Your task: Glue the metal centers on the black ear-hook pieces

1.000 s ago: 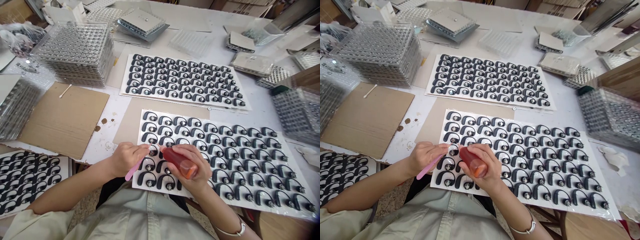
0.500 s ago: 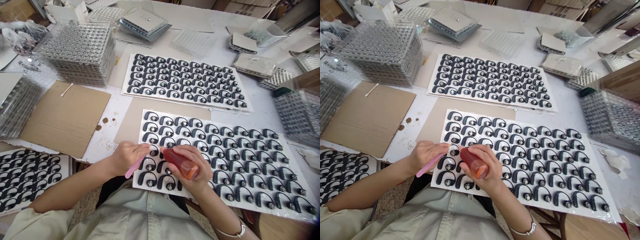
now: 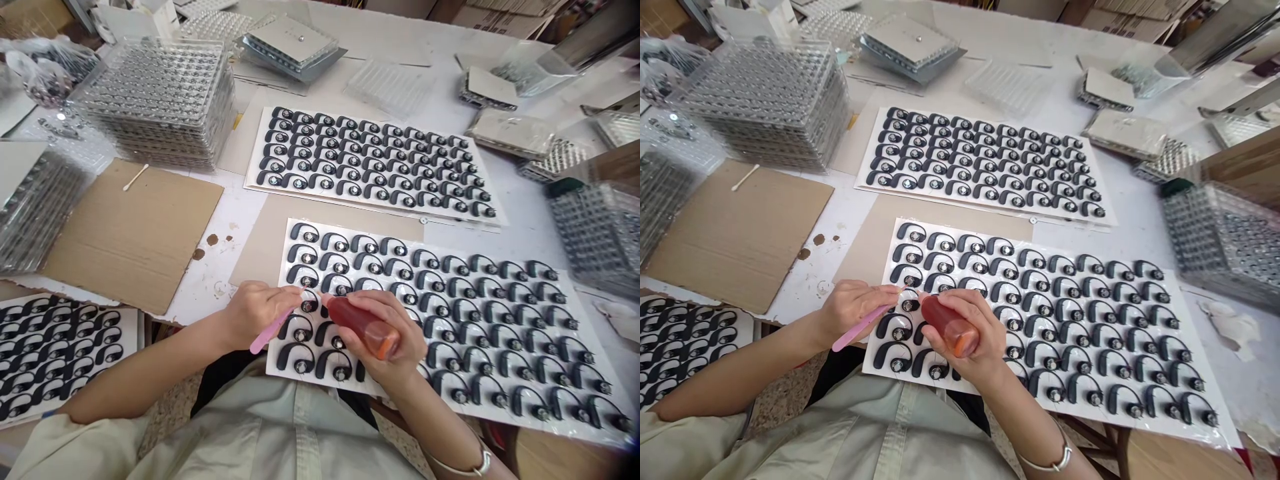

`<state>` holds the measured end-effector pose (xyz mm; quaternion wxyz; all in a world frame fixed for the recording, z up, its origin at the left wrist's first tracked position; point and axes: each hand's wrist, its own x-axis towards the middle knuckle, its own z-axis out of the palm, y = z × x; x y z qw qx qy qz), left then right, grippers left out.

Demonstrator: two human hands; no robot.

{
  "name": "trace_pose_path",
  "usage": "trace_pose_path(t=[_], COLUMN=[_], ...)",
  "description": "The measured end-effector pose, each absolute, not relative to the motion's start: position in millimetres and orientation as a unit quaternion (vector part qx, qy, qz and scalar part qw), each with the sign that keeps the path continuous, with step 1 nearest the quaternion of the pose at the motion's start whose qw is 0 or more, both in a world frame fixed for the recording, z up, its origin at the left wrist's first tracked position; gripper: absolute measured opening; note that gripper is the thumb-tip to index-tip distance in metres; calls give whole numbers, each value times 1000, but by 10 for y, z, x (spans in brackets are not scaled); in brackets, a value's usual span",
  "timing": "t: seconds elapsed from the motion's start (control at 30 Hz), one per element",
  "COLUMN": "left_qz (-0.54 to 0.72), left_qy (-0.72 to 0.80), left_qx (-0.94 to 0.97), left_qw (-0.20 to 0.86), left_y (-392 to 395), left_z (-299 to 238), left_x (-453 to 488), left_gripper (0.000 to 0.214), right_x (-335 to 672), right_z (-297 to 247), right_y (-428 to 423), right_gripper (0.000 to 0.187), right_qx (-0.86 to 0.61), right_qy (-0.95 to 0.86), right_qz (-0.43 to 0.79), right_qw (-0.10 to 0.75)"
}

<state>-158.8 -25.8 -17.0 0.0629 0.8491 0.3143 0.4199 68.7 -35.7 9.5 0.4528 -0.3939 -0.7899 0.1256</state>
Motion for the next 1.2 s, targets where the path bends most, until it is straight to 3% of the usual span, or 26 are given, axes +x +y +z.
trace_pose_path(t=[0.43,1.2], left_qz=[490,485], left_qy=[354,362], left_qx=[793,792], left_qw=[78,73], left_y=[-247,-242], left_z=[-70,-53], left_x=[-1612,-1627], left_gripper=[10,10], right_x=[699,703], right_z=[78,34], right_y=[-353,-341], right_gripper=[36,41], right_qx=[-390,-358], right_qy=[-795,-823], right_qz=[117,126], right_qw=[449,423])
